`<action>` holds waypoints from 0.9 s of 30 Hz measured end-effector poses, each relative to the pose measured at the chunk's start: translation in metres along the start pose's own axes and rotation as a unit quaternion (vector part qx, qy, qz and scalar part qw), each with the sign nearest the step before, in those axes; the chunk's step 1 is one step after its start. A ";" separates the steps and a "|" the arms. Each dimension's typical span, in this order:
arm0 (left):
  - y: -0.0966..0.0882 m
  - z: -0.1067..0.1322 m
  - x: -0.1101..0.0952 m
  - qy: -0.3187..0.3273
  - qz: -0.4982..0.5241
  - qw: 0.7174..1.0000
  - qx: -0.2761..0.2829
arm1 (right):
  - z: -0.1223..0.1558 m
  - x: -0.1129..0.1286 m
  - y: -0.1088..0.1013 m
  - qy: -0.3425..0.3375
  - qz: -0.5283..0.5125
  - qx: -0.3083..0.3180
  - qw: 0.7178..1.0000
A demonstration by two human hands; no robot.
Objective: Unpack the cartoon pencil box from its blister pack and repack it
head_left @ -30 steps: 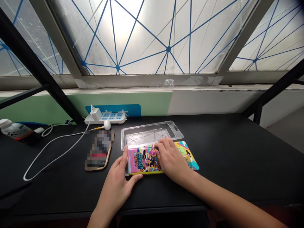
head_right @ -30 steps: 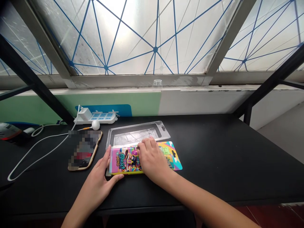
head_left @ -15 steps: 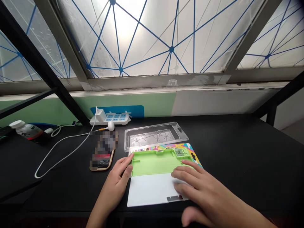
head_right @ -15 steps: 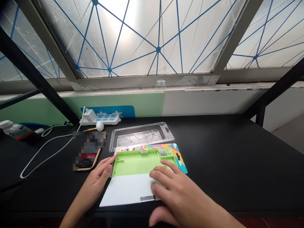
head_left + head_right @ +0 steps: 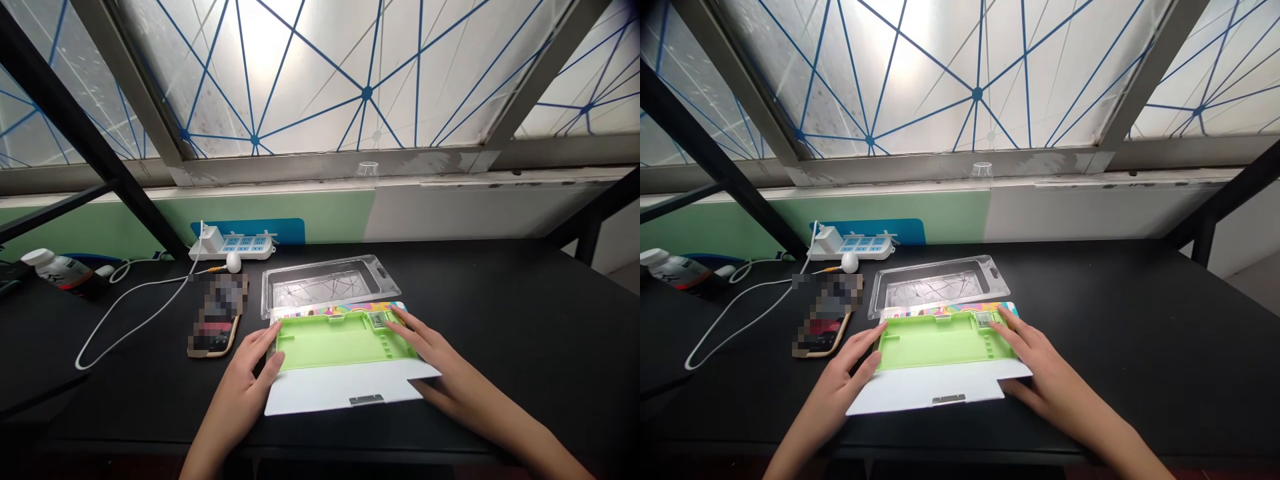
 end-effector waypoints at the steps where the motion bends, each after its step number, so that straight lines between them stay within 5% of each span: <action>1: 0.000 0.000 -0.001 0.001 -0.001 1.000 0.001 | 0.000 -0.002 0.001 0.002 -0.002 -0.006 1.000; 14: -0.003 0.004 0.008 0.055 0.070 0.996 -0.022 | -0.005 -0.011 -0.006 0.105 -0.095 -0.080 0.987; 19: -0.001 0.005 0.010 0.093 -0.023 0.994 -0.060 | -0.004 -0.010 -0.003 0.053 -0.070 -0.100 0.991; 21: -0.004 0.009 0.002 0.142 -0.101 0.977 -0.126 | -0.001 -0.007 -0.003 -0.004 -0.054 -0.109 0.993; 24: -0.010 0.017 -0.022 0.269 -0.207 0.912 -0.231 | -0.001 0.000 -0.015 -0.072 -0.029 -0.140 0.987; 27: -0.021 0.008 -0.047 0.335 -0.269 0.867 -0.251 | -0.017 0.010 -0.041 -0.117 -0.022 -0.173 0.978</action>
Point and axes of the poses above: each hand's wrist, its own z-axis away from the middle knuckle, its own y-axis out of the palm, x = y × z, the point moved 5 cm from there along -z, towards the middle knuckle, and after that the axes turned 11 degrees about -z, right-handed, at the moved point
